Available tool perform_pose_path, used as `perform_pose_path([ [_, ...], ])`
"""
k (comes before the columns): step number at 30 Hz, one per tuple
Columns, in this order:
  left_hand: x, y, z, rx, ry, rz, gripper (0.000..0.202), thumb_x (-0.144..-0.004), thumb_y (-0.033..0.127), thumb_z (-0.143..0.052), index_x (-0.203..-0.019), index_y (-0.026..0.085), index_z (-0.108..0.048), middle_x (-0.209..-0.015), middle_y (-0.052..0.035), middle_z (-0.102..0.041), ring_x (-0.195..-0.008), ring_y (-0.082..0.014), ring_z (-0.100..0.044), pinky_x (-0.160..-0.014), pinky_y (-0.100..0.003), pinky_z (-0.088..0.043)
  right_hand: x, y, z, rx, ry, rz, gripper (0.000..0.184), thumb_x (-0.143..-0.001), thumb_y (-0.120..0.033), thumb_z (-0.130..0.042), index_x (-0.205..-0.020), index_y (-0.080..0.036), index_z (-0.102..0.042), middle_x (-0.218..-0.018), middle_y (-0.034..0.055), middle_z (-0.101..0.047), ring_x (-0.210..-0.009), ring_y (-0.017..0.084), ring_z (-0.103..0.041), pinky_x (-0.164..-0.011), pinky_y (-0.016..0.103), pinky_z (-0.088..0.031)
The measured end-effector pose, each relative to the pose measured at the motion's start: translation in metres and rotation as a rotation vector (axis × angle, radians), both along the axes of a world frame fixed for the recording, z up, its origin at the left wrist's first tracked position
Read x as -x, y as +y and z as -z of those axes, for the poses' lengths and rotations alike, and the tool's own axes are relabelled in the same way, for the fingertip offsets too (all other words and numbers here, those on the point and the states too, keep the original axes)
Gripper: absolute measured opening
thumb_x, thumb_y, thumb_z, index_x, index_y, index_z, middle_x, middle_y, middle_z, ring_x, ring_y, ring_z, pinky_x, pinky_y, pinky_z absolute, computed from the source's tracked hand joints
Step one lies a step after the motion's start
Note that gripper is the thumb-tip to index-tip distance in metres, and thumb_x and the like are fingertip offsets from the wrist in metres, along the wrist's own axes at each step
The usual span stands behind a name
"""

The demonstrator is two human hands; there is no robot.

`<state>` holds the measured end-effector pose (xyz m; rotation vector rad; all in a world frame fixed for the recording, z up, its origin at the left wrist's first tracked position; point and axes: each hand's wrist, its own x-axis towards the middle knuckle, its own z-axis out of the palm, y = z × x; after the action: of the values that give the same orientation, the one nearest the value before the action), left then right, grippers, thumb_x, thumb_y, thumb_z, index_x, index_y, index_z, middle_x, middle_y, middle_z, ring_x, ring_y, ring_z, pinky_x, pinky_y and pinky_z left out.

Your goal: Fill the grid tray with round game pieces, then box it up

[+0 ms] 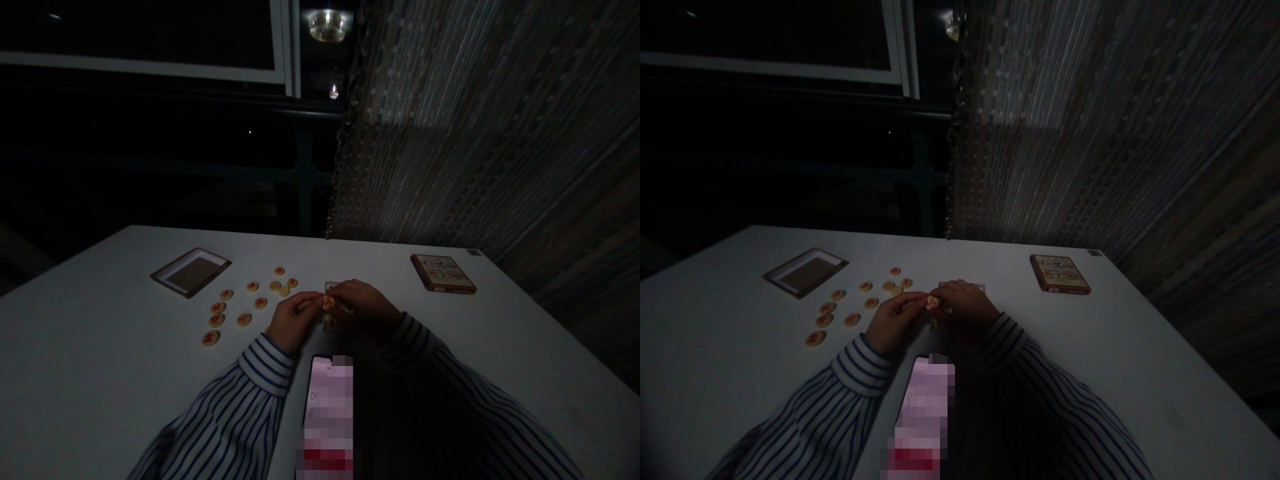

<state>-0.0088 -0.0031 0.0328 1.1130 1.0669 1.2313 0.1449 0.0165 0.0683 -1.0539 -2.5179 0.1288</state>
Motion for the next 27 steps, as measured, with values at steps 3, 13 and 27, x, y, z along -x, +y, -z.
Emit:
perform_pose_path([
  [3, 0.0, -0.001, -0.001, -0.004, 0.013, 0.006, 0.027, -0.062, 0.031, -0.061, -0.08, 0.012, -0.059, -0.069, -0.0037, -0.065, -0.061, -0.0112, -0.057, -0.057, -0.021, -0.043, 0.0, -0.001, -0.001, 0.003, -0.02, 0.004, 0.027, -0.075, -0.033, -0.046, -0.095, -0.018, -0.057, -0.091, 0.0055, -0.06, -0.084, 0.015, -0.051, -0.074, 0.028, -0.037],
  [13, 0.002, 0.001, 0.002, -0.079, 0.173, -0.059, 0.028, -0.064, 0.033, -0.057, -0.081, 0.011, -0.061, -0.077, -0.007, -0.065, -0.071, -0.0148, -0.057, -0.067, -0.026, -0.044, -0.001, 0.001, -0.002, 0.033, -0.107, 0.053, 0.03, -0.076, -0.034, -0.043, -0.1, -0.018, -0.055, -0.093, 0.0061, -0.059, -0.086, 0.017, -0.051, -0.075, 0.029, -0.035],
  [27, 0.003, 0.002, 0.009, -0.134, 0.396, -0.074, 0.021, -0.065, 0.025, -0.053, -0.081, 0.014, -0.062, -0.08, -0.0062, -0.065, -0.078, -0.0172, -0.058, -0.077, -0.032, -0.043, -0.006, 0.006, 0.007, 0.046, -0.264, 0.031, 0.03, -0.075, -0.035, -0.044, -0.098, -0.019, -0.055, -0.093, 0.0075, -0.059, -0.086, 0.017, -0.052, -0.074, 0.029, -0.035],
])
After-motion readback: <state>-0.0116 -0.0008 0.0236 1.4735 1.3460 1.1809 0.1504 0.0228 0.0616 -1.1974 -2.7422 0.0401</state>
